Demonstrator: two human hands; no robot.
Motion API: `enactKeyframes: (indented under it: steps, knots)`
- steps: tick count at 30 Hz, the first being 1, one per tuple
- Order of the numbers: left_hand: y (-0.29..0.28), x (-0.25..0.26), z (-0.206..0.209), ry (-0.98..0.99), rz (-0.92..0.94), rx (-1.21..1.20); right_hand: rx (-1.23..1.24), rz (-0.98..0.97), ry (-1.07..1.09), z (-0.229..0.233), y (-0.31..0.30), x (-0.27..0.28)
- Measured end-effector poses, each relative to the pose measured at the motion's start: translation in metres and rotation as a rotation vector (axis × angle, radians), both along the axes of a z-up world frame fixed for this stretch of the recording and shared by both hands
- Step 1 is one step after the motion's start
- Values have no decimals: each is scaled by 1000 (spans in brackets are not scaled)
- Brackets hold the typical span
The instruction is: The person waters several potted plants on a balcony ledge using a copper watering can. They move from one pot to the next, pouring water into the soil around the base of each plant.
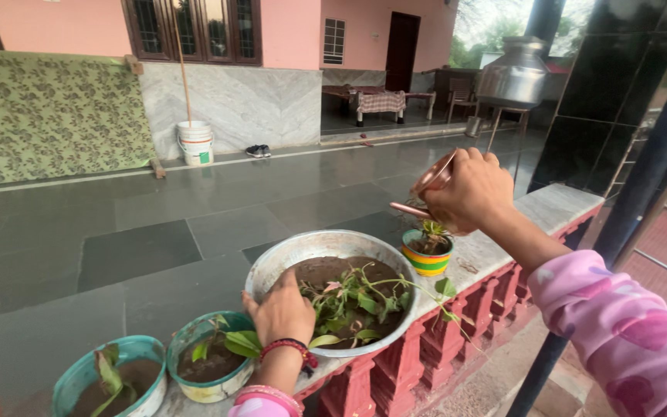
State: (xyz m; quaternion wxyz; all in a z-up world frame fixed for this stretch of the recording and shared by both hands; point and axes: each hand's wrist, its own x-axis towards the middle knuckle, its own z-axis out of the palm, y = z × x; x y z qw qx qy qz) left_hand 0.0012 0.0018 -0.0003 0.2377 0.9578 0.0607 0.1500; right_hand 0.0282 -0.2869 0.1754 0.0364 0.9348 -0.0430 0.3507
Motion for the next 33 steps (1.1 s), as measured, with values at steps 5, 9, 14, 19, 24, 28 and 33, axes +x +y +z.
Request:
enactKeyframes:
  steps: [5, 9, 14, 19, 24, 28, 33]
  knots:
    - [1, 6, -5, -1, 4, 26, 129, 21, -4, -1, -28, 1]
    - [3, 17, -12, -68, 11, 30, 99, -8, -24, -3, -55, -12]
    - [4, 16, -5, -45, 26, 22, 167, -59, -13, 1, -105, -35]
    - [-9, 31, 22, 93, -8, 35, 109, -145, 5, -6, -155, -49]
    - [-65, 46, 42, -76, -231, 57, 22, -194, 33, -19, -183, -48]
    - [-125, 46, 44, -127, -392, 107, 15, -199, 93, -32, -188, -39]
    - [-174, 62, 40, -12, -551, 345, -12, -203, 98, -52, -179, -17]
